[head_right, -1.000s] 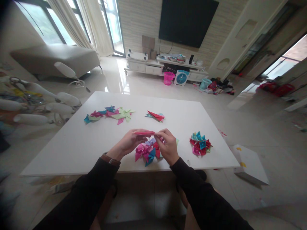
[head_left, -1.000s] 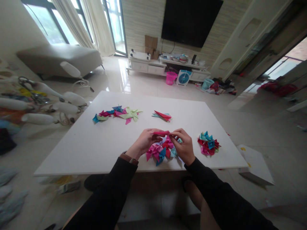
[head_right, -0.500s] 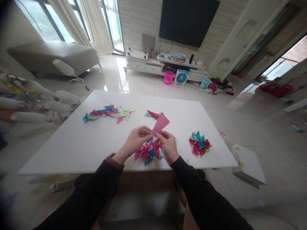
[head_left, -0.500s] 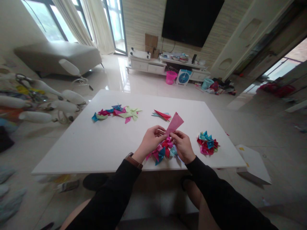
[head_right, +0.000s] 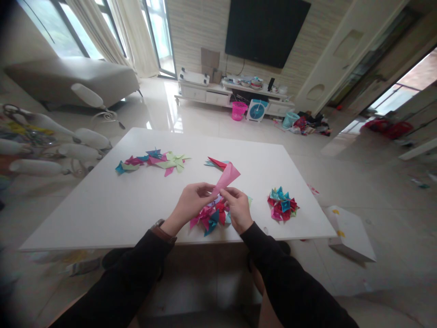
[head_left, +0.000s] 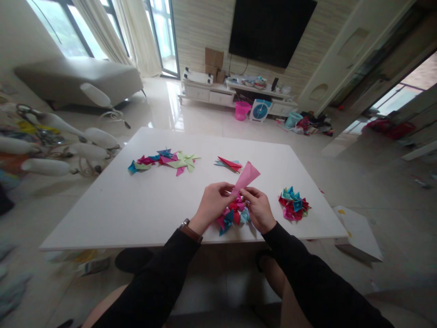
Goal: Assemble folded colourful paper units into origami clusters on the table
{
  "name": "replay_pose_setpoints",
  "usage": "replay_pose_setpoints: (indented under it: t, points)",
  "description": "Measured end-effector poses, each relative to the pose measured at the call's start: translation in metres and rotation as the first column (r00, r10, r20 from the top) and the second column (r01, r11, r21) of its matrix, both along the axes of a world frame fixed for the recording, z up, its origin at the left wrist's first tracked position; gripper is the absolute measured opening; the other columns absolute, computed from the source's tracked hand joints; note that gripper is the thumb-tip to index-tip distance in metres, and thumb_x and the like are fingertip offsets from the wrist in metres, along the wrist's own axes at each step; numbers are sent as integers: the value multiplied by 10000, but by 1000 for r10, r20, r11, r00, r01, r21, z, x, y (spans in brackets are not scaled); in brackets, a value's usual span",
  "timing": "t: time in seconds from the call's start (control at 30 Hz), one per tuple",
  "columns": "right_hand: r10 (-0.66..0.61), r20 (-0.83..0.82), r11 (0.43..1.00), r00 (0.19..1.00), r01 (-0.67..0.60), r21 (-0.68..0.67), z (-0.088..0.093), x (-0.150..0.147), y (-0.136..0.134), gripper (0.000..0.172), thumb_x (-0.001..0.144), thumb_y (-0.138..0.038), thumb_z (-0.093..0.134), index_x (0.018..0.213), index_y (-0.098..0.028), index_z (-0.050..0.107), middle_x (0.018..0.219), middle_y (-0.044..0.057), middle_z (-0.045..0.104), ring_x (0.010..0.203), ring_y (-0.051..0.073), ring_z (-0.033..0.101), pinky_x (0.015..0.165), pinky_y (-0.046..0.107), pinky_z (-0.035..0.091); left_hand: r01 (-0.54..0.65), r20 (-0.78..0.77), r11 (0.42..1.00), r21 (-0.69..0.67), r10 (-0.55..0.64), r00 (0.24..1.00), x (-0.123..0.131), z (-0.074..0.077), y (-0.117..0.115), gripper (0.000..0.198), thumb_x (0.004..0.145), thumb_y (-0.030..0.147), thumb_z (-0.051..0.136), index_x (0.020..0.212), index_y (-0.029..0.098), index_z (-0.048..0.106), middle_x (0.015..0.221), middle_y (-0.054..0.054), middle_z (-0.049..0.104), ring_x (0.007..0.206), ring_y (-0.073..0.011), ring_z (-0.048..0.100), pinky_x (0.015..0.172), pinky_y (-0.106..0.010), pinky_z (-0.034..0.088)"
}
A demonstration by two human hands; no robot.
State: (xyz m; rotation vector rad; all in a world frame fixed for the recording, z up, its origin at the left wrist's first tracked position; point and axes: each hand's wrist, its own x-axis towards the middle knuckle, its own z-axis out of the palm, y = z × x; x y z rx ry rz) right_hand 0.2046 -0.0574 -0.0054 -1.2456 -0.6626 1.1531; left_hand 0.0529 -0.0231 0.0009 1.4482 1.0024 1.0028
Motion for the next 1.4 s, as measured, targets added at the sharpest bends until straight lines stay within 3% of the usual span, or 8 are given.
replay_pose_setpoints:
  t: [0.2,0.4,0.8,1.4]
  points:
    - [1,5,1000,1000,-1,28,3,-1,-1,398,536,-454,941,731,-188,717,619,-27,625,510,82,477,454,218,354,84,198,987,-139,-55,979,1,-2,2,323,709,249,850,1001,125,791,943,-121,790,815,-206,722,753,-311,577]
    - [8,37,999,999,-10,53,-1,1,-1,402,562,-484,931,741,-197,714,638,-29,618,509,80,464,452,224,358,91,247,973,-211,-37,968,1,-1,2,338,718,236,849,1029,118,784,955,-117,792,850,-205,724,805,-329,581]
    - [-15,-39,1000,999,16,17,3,-2,-1,367,563,-419,935,737,-186,711,680,-18,647,525,68,485,461,197,382,99,232,988,-118,-69,970,-1,8,2,249,858,311,694,998,137,803,951,-93,791,837,-193,702,782,-293,538]
    - [1,-66,1000,998,-1,8,1,-3,-2,381,560,-385,930,760,-196,667,675,-41,628,561,84,566,443,175,390,92,171,994,-56,-81,982,-2,2,2,249,781,183,776,1016,108,741,953,-113,774,834,-184,726,728,-270,573]
